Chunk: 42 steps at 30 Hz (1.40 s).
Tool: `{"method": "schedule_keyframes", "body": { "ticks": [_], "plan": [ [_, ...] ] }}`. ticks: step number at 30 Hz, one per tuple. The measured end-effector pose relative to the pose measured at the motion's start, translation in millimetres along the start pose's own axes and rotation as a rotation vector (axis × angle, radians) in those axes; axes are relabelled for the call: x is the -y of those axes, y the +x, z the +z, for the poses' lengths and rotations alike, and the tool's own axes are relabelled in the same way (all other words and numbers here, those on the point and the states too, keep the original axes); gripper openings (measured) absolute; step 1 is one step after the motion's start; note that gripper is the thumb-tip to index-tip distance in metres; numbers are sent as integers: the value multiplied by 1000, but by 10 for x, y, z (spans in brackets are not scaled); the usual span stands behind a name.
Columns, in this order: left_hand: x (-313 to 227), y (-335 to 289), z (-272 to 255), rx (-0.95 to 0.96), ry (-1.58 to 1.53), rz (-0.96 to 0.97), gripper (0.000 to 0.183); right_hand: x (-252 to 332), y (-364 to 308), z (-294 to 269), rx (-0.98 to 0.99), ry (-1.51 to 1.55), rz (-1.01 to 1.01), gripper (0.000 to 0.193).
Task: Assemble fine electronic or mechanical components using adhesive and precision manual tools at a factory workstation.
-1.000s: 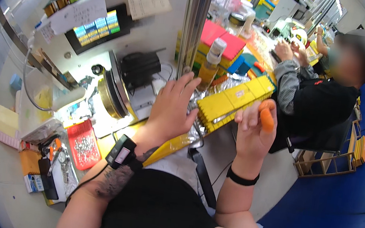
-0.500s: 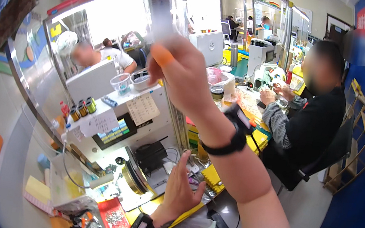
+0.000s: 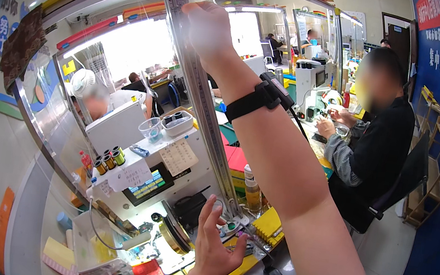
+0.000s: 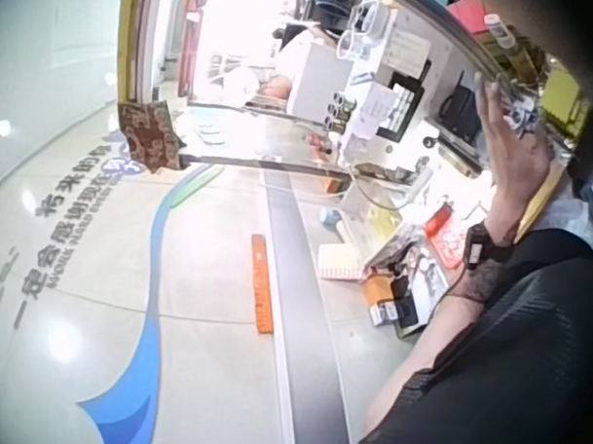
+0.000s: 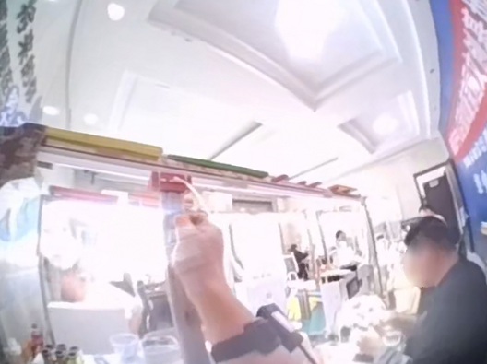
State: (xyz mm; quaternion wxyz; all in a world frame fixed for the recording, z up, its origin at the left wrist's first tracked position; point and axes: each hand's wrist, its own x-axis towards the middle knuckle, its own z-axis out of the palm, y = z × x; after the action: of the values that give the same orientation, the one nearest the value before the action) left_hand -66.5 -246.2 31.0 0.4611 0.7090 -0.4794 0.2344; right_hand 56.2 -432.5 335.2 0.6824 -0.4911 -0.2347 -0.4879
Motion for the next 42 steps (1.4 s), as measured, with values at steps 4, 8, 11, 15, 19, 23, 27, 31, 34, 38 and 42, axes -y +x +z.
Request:
{"method": "schedule_keyframes", "body": {
  "ticks": [4, 8, 11, 15, 19, 23, 27, 31, 34, 38, 42],
  "plan": [
    [29, 14, -43, 17, 11, -2, 80, 1, 21, -16, -15, -128, 41, 20],
    [24, 2, -84, 84, 69, -40, 70, 91, -89, -34, 37, -180, 77, 21],
    [22, -37, -52, 93, 55, -48, 65, 125, -86, -86, 31, -151, 80, 21],
    [38, -83, -28, 81, 32, -31, 59, 167, -96, -59, 69, 57, 206, 18],
    [-30, -76, -17, 108, -31, -85, 52, 220, -62, -79, 79, 30, 233, 17],
    [-31, -72, -27, 116, -2, -82, 52, 220, -39, -61, 76, -18, 264, 15],
    [-35, -82, -41, 89, 32, -18, 55, 212, -49, -34, 80, -19, 253, 14],
    [-28, -90, -79, 70, 47, 4, 56, 236, -76, 47, 53, -44, 214, 15],
    [-31, -81, -83, 55, -8, -14, 59, 256, -91, 53, 18, -27, 181, 16],
    [-34, -314, -134, 150, -244, -79, 57, 365, -366, -187, 264, 28, -12, 23],
    [-24, -1122, -880, 195, -315, -55, 43, 1182, -805, -1308, 1248, 462, 94, 28]
  ]
}}
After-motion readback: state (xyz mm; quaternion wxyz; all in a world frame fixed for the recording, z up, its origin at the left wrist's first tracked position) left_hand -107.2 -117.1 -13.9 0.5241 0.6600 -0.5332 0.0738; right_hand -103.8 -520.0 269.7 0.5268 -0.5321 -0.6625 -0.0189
